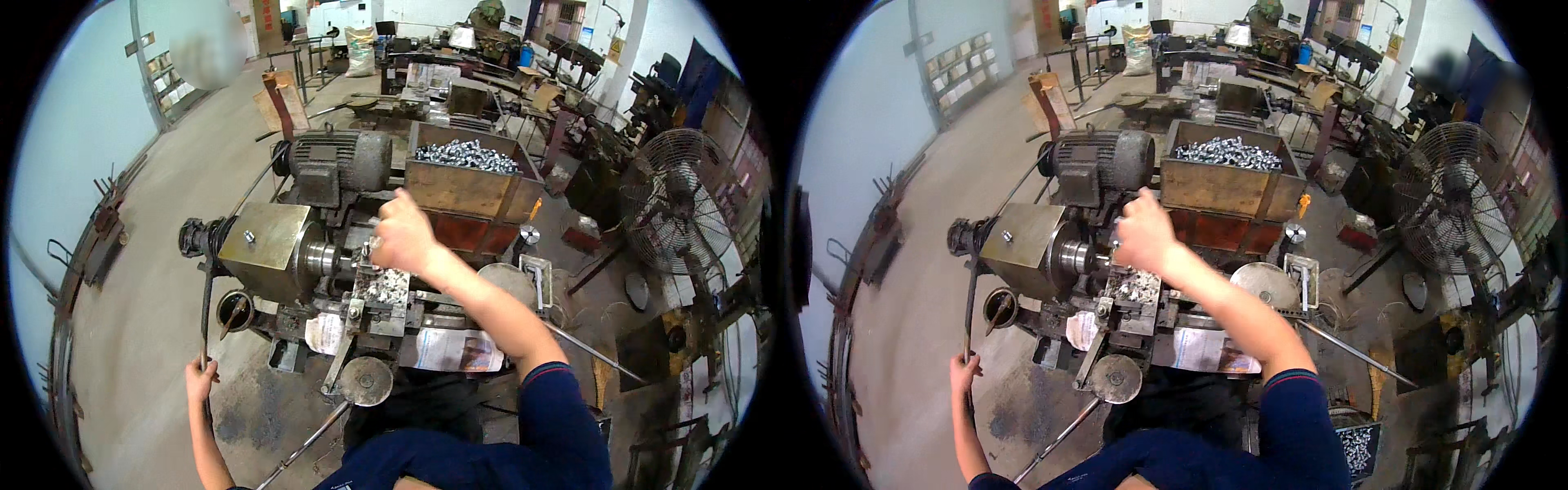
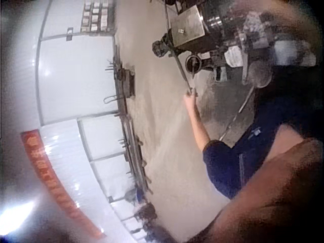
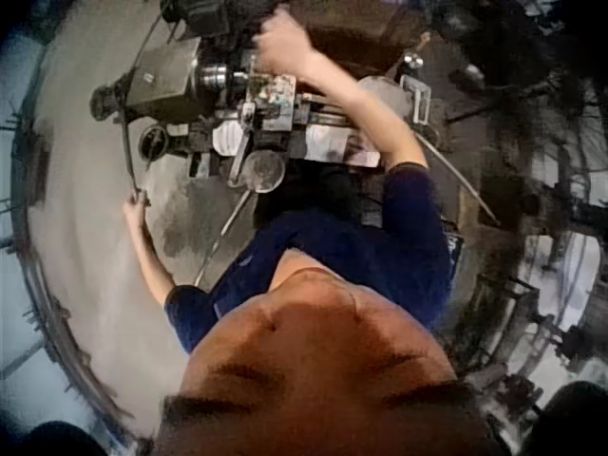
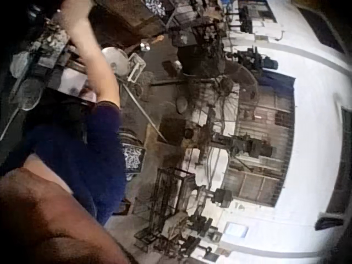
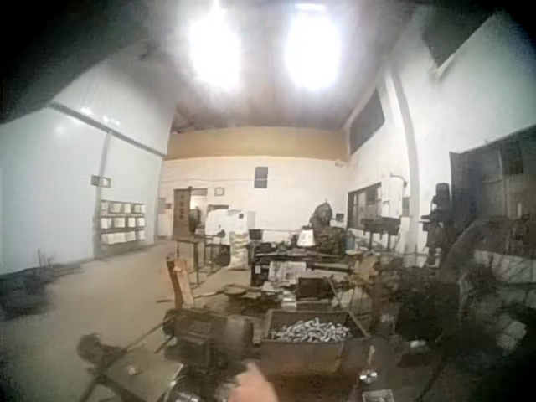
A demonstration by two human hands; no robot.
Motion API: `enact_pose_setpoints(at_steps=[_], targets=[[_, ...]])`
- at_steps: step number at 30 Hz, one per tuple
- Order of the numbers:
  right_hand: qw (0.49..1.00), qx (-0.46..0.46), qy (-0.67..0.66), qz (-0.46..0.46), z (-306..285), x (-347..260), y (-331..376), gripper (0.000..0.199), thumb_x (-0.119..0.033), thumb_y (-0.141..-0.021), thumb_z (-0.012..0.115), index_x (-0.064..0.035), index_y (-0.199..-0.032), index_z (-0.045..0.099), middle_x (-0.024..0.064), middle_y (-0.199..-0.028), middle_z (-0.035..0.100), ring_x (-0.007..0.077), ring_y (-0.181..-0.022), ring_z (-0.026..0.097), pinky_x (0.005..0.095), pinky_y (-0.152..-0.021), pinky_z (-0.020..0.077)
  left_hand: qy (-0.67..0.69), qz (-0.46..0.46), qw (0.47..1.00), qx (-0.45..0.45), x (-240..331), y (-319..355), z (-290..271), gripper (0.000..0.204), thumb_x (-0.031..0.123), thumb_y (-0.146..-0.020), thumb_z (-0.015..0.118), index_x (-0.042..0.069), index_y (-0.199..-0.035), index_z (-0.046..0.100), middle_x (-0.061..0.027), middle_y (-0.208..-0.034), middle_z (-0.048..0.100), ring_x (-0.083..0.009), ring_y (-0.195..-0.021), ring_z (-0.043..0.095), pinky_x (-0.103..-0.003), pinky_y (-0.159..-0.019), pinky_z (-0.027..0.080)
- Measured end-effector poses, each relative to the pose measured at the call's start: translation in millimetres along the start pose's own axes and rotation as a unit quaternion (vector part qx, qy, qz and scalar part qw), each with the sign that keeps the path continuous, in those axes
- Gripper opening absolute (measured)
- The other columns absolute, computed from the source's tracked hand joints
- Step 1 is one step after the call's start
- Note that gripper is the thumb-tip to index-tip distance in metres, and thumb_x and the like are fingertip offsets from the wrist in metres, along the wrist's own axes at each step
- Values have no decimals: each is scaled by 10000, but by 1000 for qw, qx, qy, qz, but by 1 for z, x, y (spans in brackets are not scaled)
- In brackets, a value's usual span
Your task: The person operates a lathe to process small metal components, using levers to control the machine and handling finished parts.
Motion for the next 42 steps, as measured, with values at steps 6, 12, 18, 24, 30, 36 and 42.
enact_pose_setpoints(at_steps=[6, 12, 18, 24, 30, 36, 42], targets=[[968, 120, 93, 200, -32, 175, 35, 371, -304, -534, 639, -59, -807, 694, 195, -1053, 545, 315, -1056, 466, 408, -967, 320, 79, -6, 996, -29, 0, -14, 15, 257, 98, -788, 611, -90, -950, 543, -105, -612, 574, -180, -516, 593, -305, -461, 511], [947, 195, -15, 256, -58, 197, 79, 409, -201, -541, 618, -68, -924, 677, 198, -1301, 394, 350, -1187, 377, 401, -994, 345, 96, -9, 995, -17, -13, -10, 5, 259, 126, -795, 628, -81, -926, 544, -95, -611, 564, -175, -498, 578, -305, -454, 508], [950, 86, -55, 296, -45, 213, 191, 310, -173, -537, 600, -18, -794, 678, 111, -1234, 513, 316, -1133, 447, 364, -947, 397, 104, -11, 994, -35, -15, -12, 5, 262, 138, -830, 604, -73, -971, 538, -93, -633, 565, -179, -527, 576, -310, -495, 512], [827, -114, -110, 539, -17, 222, 388, 428, -153, -537, 572, 17, -921, 654, 226, -860, 630, 348, -833, 605, 383, -792, 472, 81, -85, 982, -149, -29, -20, 4, 375, 163, -849, 580, -45, -1151, 504, -132, -861, 612, -208, -760, 606, -321, -680, 517], [740, -87, -73, 663, -36, 152, 604, 393, -195, -604, 601, -72, -971, 668, 196, -899, 639, 329, -868, 608, 358, -792, 482, 6, -125, 988, -90, 16, -19, 25, 384, 320, -831, 611, 36, -1090, 620, -182, -914, 645, -299, -812, 620, -399, -690, 476], [562, -261, -21, 784, 38, 71, 767, 287, -223, -680, 543, 9, -805, 656, 254, -906, 615, 364, -880, 611, 405, -807, 485, -615, 85, 771, -141, 92, -12, 35, 374, 309, -868, 576, 23, -1108, 608, -180, -967, 643, -294, -873, 620, -386, -727, 481], [581, -350, -37, 734, 113, 48, 813, 293, -240, -628, 588, -4, -784, 660, 222, -887, 638, 330, -876, 627, 391, -797, 496, -207, 311, 912, -169, 274, 77, 104, 415, 151, -837, 588, -22, -1205, 503, -109, -945, 618, -212, -913, 593, -332, -835, 452]])
Point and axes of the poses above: each hand's wrist, its own y-axis away from the middle knuckle, its own z-axis out of the palm, x = y × z, the point moved 8 cm from there along -y, towards the middle knuckle
